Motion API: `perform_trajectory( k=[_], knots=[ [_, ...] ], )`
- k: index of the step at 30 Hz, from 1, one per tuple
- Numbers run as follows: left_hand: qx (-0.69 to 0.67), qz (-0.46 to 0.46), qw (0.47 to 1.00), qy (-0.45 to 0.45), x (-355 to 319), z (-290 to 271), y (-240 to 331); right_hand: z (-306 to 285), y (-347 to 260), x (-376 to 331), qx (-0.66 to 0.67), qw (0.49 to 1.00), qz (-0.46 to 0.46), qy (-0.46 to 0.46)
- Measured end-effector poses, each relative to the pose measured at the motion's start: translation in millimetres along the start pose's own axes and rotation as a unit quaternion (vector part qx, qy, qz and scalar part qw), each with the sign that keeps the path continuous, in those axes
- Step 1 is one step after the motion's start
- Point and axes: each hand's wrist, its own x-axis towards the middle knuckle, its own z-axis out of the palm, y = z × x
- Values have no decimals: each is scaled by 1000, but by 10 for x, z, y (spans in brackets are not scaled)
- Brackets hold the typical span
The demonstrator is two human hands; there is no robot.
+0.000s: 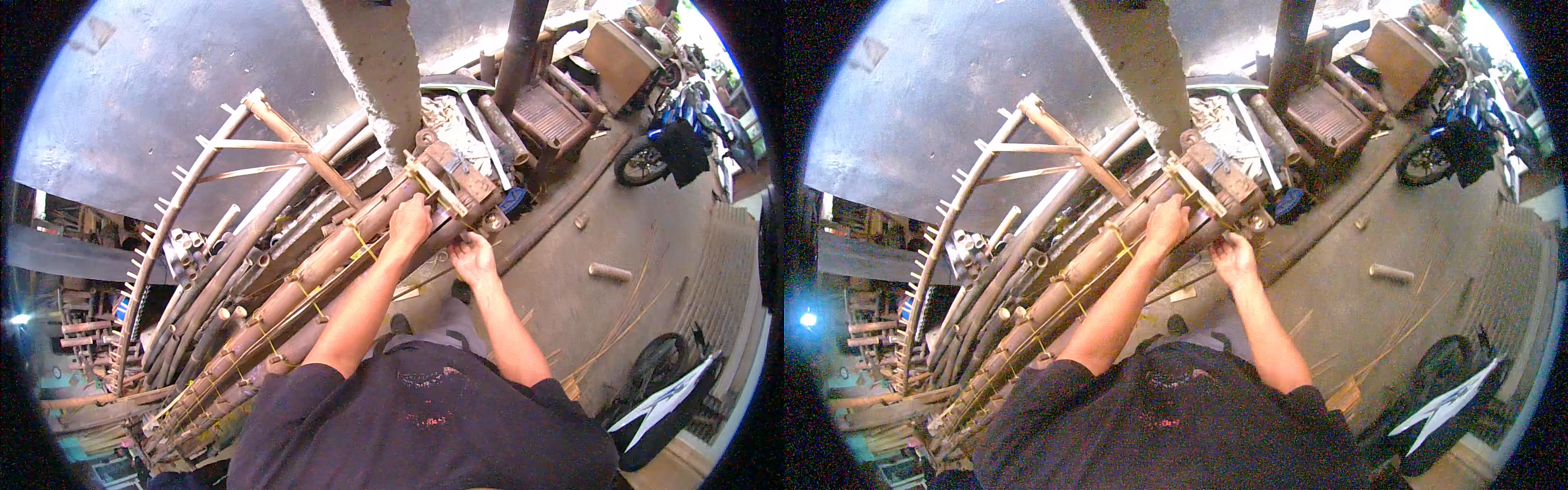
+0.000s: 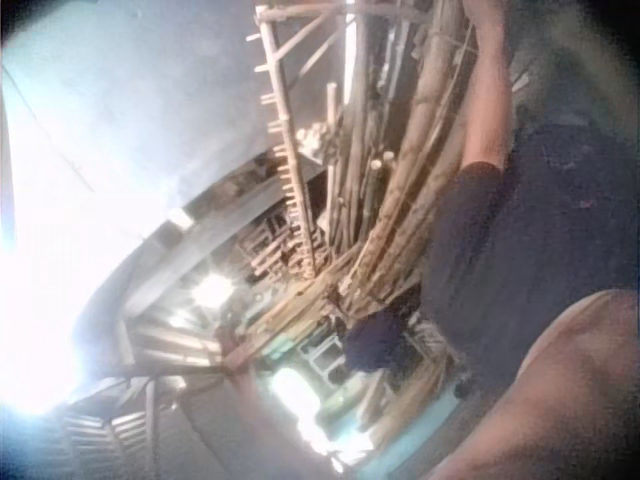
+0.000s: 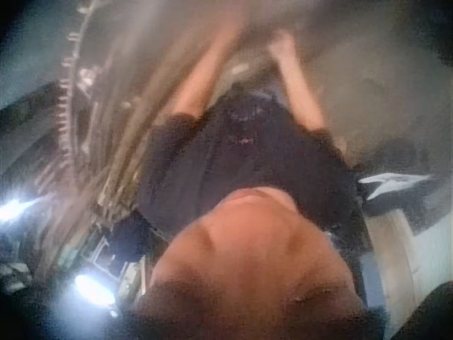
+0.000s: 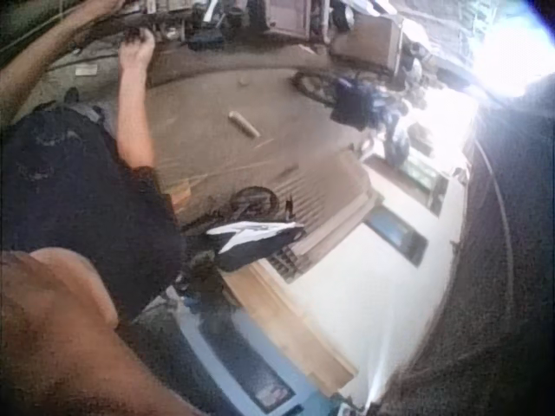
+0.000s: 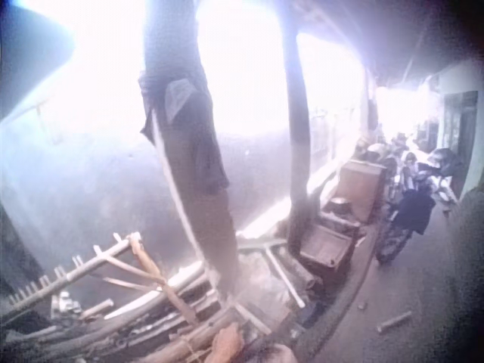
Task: The person repeatedly ties bundles of bamboo poles with yellow plastic straps. They wrap the strap around the poles, pull it tight, and tie knots to secure the bundles. The person occasionally picks up additional bamboo pieces from the floor and adds them to the bundles.
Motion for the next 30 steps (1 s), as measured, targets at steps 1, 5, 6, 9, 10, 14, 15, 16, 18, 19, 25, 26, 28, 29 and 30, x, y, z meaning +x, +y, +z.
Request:
perform_trajectory(
  k=[1,5,6,9,10,14,15,16,18,19,25,26,28,29,30],
  knots=[
    [10,-40,999,-6,56,95,-63,398,36,-277,77,992,-46,90],
    [53,-36,994,83,49,212,127,1051,45,-735,-34,944,-327,26],
    [64,-41,992,103,64,244,185,1115,56,-679,-184,894,-403,-66],
    [236,-66,961,125,25,157,557,1630,172,-361,-457,837,-245,-175],
    [104,-86,983,121,57,448,125,1967,222,-292,-626,697,-182,-299],
    [55,-70,988,130,78,341,293,2588,-74,437,-899,240,-259,-260],
    [35,-53,987,147,121,353,241,2591,-135,643,-915,147,-325,-189],
    [14,-39,987,158,117,397,211,2493,-179,879,-939,31,-291,-181],
    [-6,-51,985,163,141,397,202,2227,-103,1229,-924,189,-235,-235],
    [-16,-61,983,170,159,399,183,2358,-166,1164,-915,222,-179,-285],
    [133,28,944,300,102,717,-146,2668,-685,22,-705,547,-88,-444],
    [88,4,968,235,83,656,-73,2615,-945,-362,-739,405,-98,-529],
    [1,-67,977,204,19,542,49,1917,-972,-618,-780,305,-7,-547],
    [70,-63,976,196,-36,495,80,1635,-974,-709,-814,285,11,-507],
    [68,-38,975,210,24,451,139,1036,-894,-450,-820,251,-113,-501]
  ],
)
